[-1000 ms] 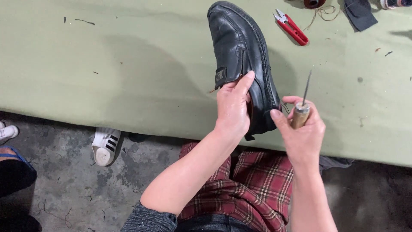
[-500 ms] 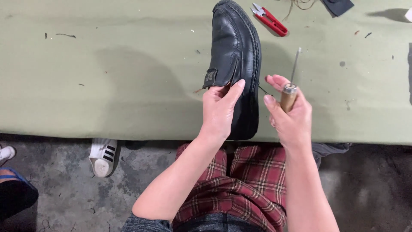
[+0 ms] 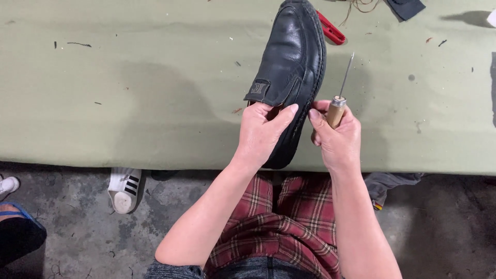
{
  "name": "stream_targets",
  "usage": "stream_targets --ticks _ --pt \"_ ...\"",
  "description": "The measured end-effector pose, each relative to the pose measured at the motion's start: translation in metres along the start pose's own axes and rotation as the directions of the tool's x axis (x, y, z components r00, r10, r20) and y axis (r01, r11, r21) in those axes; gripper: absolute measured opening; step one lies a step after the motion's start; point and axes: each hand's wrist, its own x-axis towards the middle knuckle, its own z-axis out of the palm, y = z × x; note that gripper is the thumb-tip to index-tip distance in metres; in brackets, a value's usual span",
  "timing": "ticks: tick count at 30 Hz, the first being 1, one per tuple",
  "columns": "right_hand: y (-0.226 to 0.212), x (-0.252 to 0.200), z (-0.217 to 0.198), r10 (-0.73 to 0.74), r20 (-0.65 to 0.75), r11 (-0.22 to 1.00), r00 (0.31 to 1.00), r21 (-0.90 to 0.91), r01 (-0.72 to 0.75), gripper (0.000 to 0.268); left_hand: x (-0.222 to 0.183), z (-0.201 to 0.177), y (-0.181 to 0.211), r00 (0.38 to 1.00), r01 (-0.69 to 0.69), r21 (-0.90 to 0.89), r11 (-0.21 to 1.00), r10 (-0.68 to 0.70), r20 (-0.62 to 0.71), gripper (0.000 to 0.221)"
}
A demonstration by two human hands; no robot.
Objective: Hand-sewing a leather shoe using an awl and thread at a repair bench.
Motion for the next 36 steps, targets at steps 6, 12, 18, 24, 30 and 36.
stream_targets --ticks 6,12,18,24,30,36 --pt "-0.002 -0.002 0.001 0.005 -0.036 1.0 0.999 -0.028 -0.006 0.022 -0.001 0.007 0.033 1.0 -0.021 0.051 0.998 0.02 0.022 0.009" --pt "-0.015 -0.008 0.005 0.048 -0.027 0.998 0.998 0.051 -0.046 0.019 0.005 -0.006 0.027 0.999 -0.053 0.232 0.971 0.05 0.017 0.008" --pt "-0.019 -0.009 0.006 0.072 0.037 0.997 0.997 -0.021 -0.071 0.025 0.018 -0.019 0.04 0.967 -0.255 0.587 0.769 0.216 0.137 0.019" --pt "-0.006 -0.009 0.008 0.094 0.034 0.993 0.995 -0.069 -0.092 0.023 0.043 -0.015 0.002 0.849 -0.404 0.884 0.234 0.455 0.268 0.013" --pt "0.008 -0.015 -0.001 0.145 0.008 0.985 0.989 -0.093 -0.143 0.025 0.04 -0.01 -0.039 0.722 -0.468 0.883 -0.047 0.556 0.412 0.011" --pt "0.005 -0.017 -0.003 0.148 0.007 0.986 0.989 -0.084 -0.147 0.026 0.049 -0.015 -0.095 0.604 -0.454 0.879 -0.149 0.673 0.426 0.011"
